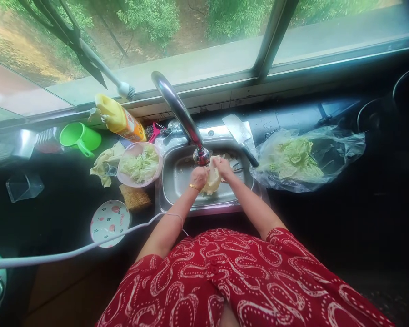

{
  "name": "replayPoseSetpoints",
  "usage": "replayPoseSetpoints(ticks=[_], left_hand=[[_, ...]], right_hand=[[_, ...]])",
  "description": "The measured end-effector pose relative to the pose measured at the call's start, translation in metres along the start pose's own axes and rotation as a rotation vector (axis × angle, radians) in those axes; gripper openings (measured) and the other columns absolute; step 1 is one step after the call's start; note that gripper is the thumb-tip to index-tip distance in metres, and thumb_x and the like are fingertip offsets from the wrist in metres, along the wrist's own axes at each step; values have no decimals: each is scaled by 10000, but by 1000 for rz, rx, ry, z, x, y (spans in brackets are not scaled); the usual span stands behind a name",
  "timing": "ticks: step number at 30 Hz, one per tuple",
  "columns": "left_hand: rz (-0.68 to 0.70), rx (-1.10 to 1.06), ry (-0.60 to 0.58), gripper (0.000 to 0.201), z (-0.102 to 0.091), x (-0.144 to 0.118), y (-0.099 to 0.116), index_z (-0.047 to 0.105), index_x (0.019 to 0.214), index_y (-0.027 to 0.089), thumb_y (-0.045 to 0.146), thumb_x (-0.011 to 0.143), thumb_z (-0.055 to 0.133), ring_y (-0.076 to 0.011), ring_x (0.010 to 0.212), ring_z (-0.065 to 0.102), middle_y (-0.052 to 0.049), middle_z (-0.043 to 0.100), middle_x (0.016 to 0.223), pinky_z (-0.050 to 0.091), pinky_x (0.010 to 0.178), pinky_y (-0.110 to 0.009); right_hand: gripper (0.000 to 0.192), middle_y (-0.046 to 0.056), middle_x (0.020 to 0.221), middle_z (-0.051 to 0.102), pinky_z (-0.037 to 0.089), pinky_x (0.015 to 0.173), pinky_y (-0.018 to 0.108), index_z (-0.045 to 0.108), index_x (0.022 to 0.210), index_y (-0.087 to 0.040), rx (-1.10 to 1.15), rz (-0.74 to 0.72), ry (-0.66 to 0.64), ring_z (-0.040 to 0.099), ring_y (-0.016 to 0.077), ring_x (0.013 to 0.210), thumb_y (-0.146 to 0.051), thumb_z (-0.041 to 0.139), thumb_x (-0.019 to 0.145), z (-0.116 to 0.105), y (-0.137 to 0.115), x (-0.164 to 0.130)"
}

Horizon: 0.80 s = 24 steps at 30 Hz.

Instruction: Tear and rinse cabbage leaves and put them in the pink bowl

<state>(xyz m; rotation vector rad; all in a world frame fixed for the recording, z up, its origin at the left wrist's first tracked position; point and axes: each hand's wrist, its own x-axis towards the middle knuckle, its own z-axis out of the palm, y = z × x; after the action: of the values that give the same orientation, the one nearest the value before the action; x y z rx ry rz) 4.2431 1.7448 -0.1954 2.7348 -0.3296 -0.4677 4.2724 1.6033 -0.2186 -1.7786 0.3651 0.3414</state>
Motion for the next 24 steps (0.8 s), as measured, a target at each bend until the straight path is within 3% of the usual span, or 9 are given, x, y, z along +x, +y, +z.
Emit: replayPoseSetpoints(ticks=[2,5,8,11,14,17,19,21,24], left_hand=[[-3,-82,-12,313,3,-1,2,670,970,159,296,969,388,-215,967,634,-129,699,973,450,872,-304],[-89,-312,-125,248,7,3,4,675,1003,179,343,896,523,-205,870,650,-80,712,927,467,774,-274],[-200,-531,-207,244,10,8,5,690,885,134,349,834,586,-204,752,639,-78,703,804,457,682,-271],[-284,-621,-189,264,8,10,3,694,802,123,347,836,558,-202,679,613,-69,672,691,434,625,-279],[-225,-451,-105,239,-2,9,-5,695,778,151,321,839,539,-214,737,621,-75,681,721,433,663,-288],[-104,-80,-31,230,-16,7,-10,686,746,172,314,839,531,-264,874,630,-120,700,834,433,761,-337],[-52,77,-22,227,-24,7,-10,691,768,168,307,841,527,-293,930,627,-151,700,883,425,802,-367],[-29,100,-44,217,-27,7,-6,703,823,166,289,841,525,-294,935,630,-155,701,903,422,814,-371],[-30,-132,-106,237,-25,11,-2,708,853,174,310,860,515,-253,891,635,-116,706,892,432,799,-330]], right_hand=[[264,-3,641,575,375,591,241,581,699,-172,98,42,13,474,135,624,-422,530,764,0,1,3],[276,-15,640,576,393,594,229,585,712,-166,213,30,-5,480,120,620,-442,592,730,3,-1,2],[275,-23,649,570,411,592,221,578,768,-167,332,77,11,481,108,608,-442,588,756,9,-3,-3],[250,-8,713,608,446,639,232,596,850,-164,342,70,11,518,115,652,-406,561,799,9,-6,-7],[238,41,917,672,471,765,282,644,974,-163,141,-161,-109,581,161,823,-306,566,799,-7,-10,-9],[351,108,1122,653,428,894,353,648,1122,-156,-248,-470,-138,554,225,999,-197,573,781,-29,-17,-12],[365,152,1145,639,388,919,392,648,1152,-139,-531,-622,-168,516,262,1031,-181,584,795,-37,-21,-15],[248,174,1042,654,369,888,397,686,1043,-124,-760,-697,-263,501,273,988,-174,556,838,-38,-23,-17],[224,154,849,651,364,830,367,689,828,-128,-843,-694,-367,501,241,868,-156,476,891,-32,-21,-15]])
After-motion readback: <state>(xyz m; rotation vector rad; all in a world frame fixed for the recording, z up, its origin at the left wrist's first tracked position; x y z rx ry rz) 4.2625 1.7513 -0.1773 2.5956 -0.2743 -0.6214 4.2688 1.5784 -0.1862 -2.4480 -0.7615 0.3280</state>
